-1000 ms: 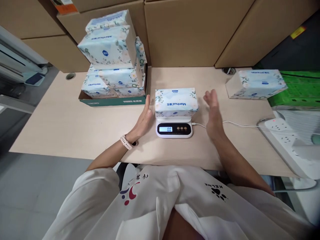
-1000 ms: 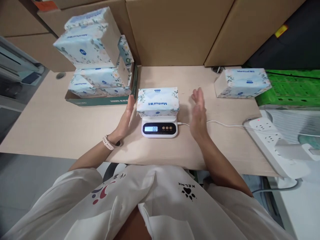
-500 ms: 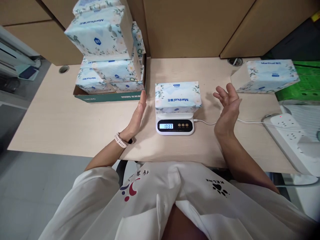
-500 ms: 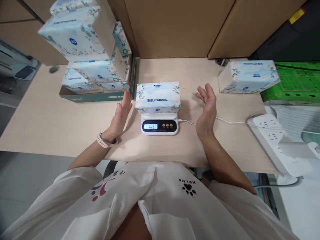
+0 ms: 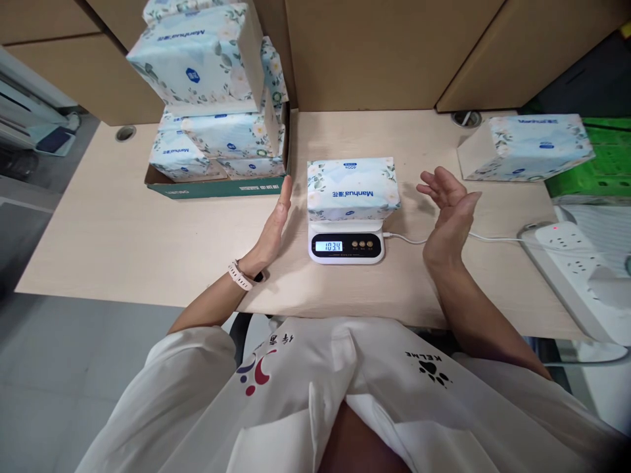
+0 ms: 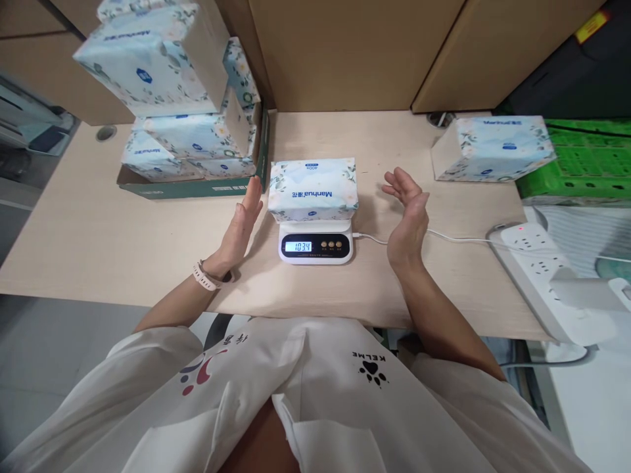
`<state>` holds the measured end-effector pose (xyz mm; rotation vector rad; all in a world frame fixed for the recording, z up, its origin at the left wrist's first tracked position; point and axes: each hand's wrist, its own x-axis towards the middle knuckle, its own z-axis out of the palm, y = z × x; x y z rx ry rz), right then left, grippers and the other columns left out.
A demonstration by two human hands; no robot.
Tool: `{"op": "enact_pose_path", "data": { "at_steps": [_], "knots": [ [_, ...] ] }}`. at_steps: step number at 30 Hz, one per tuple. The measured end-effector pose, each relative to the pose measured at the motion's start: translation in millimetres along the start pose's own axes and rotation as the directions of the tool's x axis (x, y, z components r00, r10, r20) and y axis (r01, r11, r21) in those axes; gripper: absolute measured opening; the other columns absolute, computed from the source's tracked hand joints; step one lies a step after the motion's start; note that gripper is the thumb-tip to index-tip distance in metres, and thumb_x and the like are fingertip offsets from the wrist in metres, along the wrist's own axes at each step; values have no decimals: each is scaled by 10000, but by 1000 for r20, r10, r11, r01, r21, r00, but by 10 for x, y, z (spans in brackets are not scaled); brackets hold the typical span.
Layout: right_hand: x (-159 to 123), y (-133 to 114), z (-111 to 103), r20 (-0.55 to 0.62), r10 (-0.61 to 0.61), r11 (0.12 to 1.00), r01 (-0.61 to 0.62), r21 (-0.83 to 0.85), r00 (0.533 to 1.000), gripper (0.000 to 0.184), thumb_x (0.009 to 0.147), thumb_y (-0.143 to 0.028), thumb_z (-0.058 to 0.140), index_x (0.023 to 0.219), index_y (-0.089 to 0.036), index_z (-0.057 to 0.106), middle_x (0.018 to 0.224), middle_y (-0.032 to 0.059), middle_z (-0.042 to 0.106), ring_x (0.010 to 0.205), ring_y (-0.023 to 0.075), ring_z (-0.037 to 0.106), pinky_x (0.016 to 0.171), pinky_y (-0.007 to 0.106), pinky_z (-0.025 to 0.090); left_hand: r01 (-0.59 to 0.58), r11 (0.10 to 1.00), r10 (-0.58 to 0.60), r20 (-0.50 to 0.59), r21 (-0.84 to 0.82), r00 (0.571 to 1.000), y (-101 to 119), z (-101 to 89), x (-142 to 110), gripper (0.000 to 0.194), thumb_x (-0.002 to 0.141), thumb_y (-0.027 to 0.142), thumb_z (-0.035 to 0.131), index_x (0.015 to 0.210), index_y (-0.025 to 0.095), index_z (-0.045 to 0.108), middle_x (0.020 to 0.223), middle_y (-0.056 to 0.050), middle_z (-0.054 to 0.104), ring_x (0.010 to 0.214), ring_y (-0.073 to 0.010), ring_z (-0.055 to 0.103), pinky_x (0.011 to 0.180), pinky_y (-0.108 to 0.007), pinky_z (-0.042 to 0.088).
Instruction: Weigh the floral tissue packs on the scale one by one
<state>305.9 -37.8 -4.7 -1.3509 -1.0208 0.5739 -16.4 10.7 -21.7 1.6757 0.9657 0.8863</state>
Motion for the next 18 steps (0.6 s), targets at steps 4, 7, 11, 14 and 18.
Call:
{"op": "enact_pose_path", "data": {
  "at_steps": [4,7,11,14,18],
  "knots": [
    [-4,30,-19,7,-22,1000,22,14,1000,713,1097,-697,242,1414,-267,714,1445,123,747,1361,293,717,1255,521,482,-10,1000,10,-6,-5,1000,9,1,-1,913,1002,912,211,1784,450,125,1896,57,-1,1773,-275,-22,1457,-529,114],
    [3,75,-42,35,-60,998,60,3,998,772,1092,-741,219,1448,-248,694,1448,125,747,1329,293,728,1254,562,477,-27,999,27,6,-21,1000,27,-4,-8,874,1030,879,195,1786,450,107,1895,70,-26,1774,-277,-48,1461,-541,80],
    [12,121,-53,47,-83,997,82,4,995,827,1083,-775,212,1462,-208,681,1436,151,748,1302,290,734,1252,574,472,-38,998,40,37,-53,999,50,-6,-15,831,1057,844,178,1787,458,83,1890,93,-65,1773,-264,-74,1465,-524,44],
    [5,126,-51,68,-76,997,77,-12,995,799,1086,-768,205,1462,-247,680,1439,123,749,1305,282,737,1253,582,476,-37,997,40,40,-74,998,55,4,-16,812,1059,841,187,1780,480,100,1889,112,-63,1773,-262,-75,1468,-517,53],
    [-20,109,-55,112,-81,993,90,-76,990,807,1077,-782,148,1469,-309,673,1467,90,736,1333,299,729,1246,628,483,-22,997,24,31,-74,999,56,18,-18,822,1050,855,195,1778,484,108,1892,114,-51,1773,-264,-73,1469,-521,63]
  ]
}}
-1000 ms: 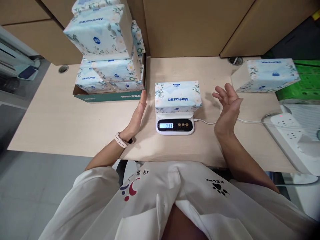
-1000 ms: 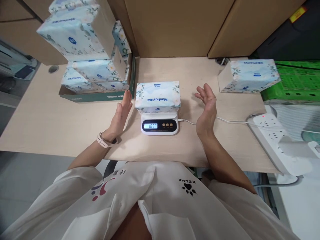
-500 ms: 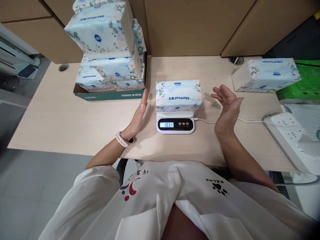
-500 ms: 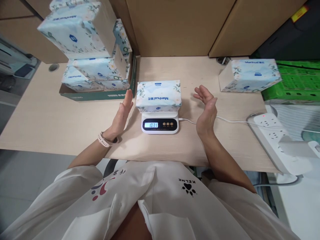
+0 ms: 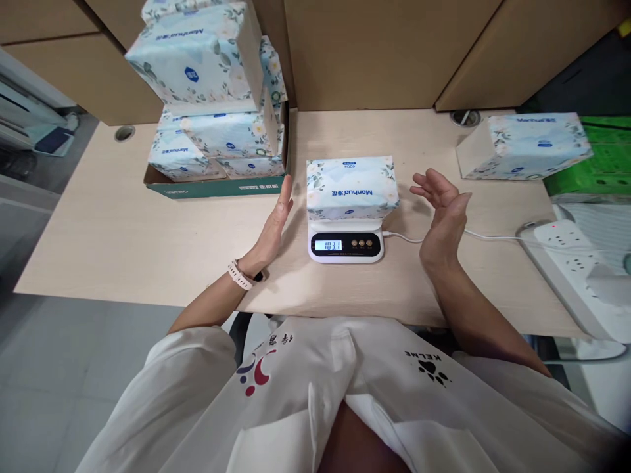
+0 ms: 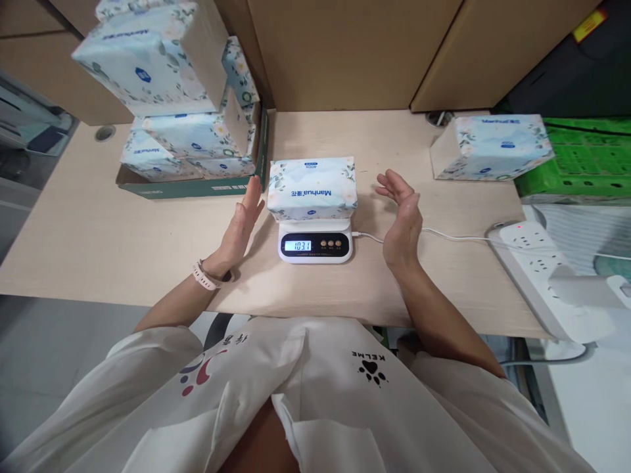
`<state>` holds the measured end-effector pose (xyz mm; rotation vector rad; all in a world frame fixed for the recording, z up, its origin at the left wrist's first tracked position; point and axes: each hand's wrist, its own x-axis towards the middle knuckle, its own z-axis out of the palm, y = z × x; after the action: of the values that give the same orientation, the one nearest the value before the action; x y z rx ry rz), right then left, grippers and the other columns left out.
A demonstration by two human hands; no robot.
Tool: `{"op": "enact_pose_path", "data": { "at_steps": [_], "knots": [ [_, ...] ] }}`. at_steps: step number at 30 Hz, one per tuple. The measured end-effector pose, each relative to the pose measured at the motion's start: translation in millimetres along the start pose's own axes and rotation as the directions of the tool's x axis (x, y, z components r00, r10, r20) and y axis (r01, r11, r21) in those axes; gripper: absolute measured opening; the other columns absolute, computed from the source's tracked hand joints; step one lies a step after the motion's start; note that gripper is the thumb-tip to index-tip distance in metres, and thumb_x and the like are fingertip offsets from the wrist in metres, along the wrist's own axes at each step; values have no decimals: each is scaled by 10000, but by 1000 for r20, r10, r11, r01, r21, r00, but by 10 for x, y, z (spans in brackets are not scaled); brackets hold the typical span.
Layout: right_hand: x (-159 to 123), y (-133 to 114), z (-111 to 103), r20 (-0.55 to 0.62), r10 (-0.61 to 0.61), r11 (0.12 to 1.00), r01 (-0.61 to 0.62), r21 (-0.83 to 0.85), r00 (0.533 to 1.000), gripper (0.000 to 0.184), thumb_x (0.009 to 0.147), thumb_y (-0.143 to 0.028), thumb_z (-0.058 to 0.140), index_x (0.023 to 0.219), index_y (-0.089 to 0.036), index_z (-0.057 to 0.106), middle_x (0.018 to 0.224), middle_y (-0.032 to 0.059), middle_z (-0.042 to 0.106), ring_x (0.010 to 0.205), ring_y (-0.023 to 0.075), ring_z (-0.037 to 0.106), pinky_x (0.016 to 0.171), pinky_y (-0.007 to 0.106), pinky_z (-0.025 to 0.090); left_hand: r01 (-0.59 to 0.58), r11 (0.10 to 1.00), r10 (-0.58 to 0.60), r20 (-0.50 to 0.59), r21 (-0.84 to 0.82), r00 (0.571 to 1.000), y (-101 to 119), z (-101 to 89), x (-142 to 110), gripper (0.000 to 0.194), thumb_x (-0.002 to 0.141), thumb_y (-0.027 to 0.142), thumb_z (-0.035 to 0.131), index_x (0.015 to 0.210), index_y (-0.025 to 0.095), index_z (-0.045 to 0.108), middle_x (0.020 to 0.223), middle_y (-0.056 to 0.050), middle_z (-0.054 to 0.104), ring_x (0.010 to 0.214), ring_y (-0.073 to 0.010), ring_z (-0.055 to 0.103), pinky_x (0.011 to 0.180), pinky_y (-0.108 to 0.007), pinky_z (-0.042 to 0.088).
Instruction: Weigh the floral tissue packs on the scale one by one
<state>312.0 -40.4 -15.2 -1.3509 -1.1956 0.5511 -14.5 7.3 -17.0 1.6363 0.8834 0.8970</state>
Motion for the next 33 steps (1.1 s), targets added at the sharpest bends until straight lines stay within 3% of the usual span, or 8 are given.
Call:
{"op": "enact_pose_path", "data": {
  "at_steps": [5,16,33],
  "knots": [
    [-29,-26,-2,39,-12,999,14,-39,999,819,1079,-768,113,1509,-323,649,1474,100,730,1371,328,706,1251,656,473,4,1000,-4,2,6,1000,-3,-1,0,843,1043,865,195,1782,472,97,1894,105,-51,1773,-269,-81,1468,-533,66],
    [-52,-47,20,50,-1,998,4,-60,999,792,1089,-754,131,1397,-329,724,1450,64,758,1283,288,750,1222,618,531,27,999,-27,-2,29,1000,29,4,12,903,1020,896,200,1789,435,88,1898,68,-55,1775,-274,-69,1466,-532,83],
    [-58,-40,33,43,-23,1000,23,-10,999,781,1075,-789,187,1316,-326,768,1391,59,795,1227,281,767,1198,621,553,-17,999,17,-13,41,1000,-101,-1,6,790,1067,822,290,1771,497,135,1898,104,12,1777,-306,-15,1464,-562,122]
  ]
}}
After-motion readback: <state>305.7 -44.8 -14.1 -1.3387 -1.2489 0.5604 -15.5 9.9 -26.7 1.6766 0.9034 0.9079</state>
